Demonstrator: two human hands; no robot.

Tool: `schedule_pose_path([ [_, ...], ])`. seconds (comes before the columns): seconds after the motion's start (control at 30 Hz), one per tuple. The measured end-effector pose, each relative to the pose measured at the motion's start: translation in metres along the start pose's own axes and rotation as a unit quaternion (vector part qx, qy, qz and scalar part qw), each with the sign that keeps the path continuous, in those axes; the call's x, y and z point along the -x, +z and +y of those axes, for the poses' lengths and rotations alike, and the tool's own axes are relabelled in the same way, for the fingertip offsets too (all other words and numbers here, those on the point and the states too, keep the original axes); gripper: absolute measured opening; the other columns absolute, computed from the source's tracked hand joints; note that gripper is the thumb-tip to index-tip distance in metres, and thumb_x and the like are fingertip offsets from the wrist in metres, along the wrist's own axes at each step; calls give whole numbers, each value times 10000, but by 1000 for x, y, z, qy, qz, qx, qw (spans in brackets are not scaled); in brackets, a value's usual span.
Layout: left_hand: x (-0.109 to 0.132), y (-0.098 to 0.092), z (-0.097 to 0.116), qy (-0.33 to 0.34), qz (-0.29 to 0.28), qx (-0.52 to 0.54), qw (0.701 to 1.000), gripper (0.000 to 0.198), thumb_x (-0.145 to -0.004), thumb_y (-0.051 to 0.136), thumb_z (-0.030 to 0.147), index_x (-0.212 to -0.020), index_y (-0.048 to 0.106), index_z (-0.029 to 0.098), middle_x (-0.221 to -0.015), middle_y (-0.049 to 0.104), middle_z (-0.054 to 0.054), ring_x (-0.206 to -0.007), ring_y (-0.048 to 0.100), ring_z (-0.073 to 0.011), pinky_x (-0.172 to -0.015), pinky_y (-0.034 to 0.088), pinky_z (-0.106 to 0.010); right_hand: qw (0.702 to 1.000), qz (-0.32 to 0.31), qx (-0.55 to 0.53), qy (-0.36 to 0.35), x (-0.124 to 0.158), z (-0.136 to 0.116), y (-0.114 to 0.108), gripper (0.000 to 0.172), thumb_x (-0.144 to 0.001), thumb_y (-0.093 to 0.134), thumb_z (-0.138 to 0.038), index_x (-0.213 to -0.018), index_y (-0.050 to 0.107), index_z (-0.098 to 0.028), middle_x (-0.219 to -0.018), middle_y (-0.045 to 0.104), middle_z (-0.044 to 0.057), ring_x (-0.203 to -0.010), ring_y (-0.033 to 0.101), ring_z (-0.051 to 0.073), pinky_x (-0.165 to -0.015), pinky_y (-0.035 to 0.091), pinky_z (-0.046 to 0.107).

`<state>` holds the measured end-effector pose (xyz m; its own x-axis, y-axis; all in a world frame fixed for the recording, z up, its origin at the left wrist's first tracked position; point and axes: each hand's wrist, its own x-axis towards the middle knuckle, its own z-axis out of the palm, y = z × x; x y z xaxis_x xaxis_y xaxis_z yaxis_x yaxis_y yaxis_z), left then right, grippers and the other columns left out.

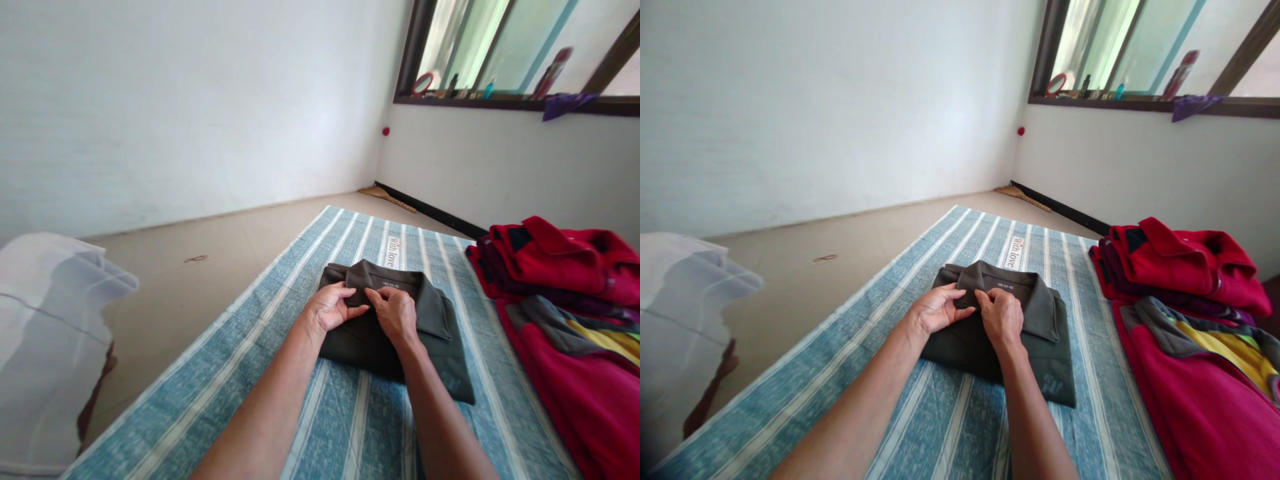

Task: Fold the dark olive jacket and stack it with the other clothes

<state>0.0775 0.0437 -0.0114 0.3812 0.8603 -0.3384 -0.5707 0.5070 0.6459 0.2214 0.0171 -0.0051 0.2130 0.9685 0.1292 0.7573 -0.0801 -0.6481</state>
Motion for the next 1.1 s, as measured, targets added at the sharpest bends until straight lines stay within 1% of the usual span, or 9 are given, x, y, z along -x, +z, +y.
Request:
schedule_pose_path([
  [0.27, 1, 0, 1, 5, -7, 5, 1000, 211, -785, 522, -24, -917, 614, 112, -834, 702, -80, -698, 683, -198, -597, 591, -351, 1000, -1, 3, -9, 0, 0, 0, 350, -830, 509, -476, -671, 691, -222, -636, 655, 20, -668, 598, 169, -579, 343, 248],
  [0.43, 0, -1, 1, 9, -11, -24, 1000, 192, -775, 543, -15, -898, 616, 114, -821, 696, -81, -674, 679, -196, -568, 588, -352, 1000, 0, 3, -11, 0, 0, 0, 326, -827, 519, -465, -715, 709, -226, -682, 674, 24, -700, 605, 170, -586, 347, 245],
  [0.7, 4, 1, 4, 0, -6, -81, 997, 203, -743, 587, 3, -902, 608, 127, -862, 687, -72, -684, 670, -187, -560, 590, -340, 1000, -2, -15, -9, 0, 1, 0, 328, -823, 534, -474, -689, 703, -227, -649, 656, 9, -670, 595, 162, -591, 356, 234],
  [0.83, 7, 3, 6, -6, -8, -93, 996, 220, -732, 621, 27, -921, 609, 138, -853, 682, -60, -669, 667, -185, -527, 585, -327, 1000, -4, -23, -5, -1, 2, 0, 346, -819, 528, -492, -689, 705, -225, -640, 654, 9, -660, 593, 163, -589, 360, 235],
  [1.0, 9, 3, 6, -16, -21, -106, 994, 228, -728, 657, 66, -934, 599, 144, -820, 681, -65, -669, 669, -194, -536, 584, -345, 1000, -9, -26, 0, -1, 2, 0, 356, -816, 527, -498, -684, 708, -221, -624, 652, 12, -643, 592, 164, -578, 364, 235],
  [1.1, 10, 4, 5, -16, -18, -110, 994, 246, -717, 660, 58, -936, 597, 150, -804, 681, -61, -674, 671, -205, -524, 580, -352, 1000, -8, -29, -3, -1, 2, 0, 366, -812, 526, -508, -668, 703, -221, -620, 653, 13, -646, 594, 166, -584, 368, 237],
])
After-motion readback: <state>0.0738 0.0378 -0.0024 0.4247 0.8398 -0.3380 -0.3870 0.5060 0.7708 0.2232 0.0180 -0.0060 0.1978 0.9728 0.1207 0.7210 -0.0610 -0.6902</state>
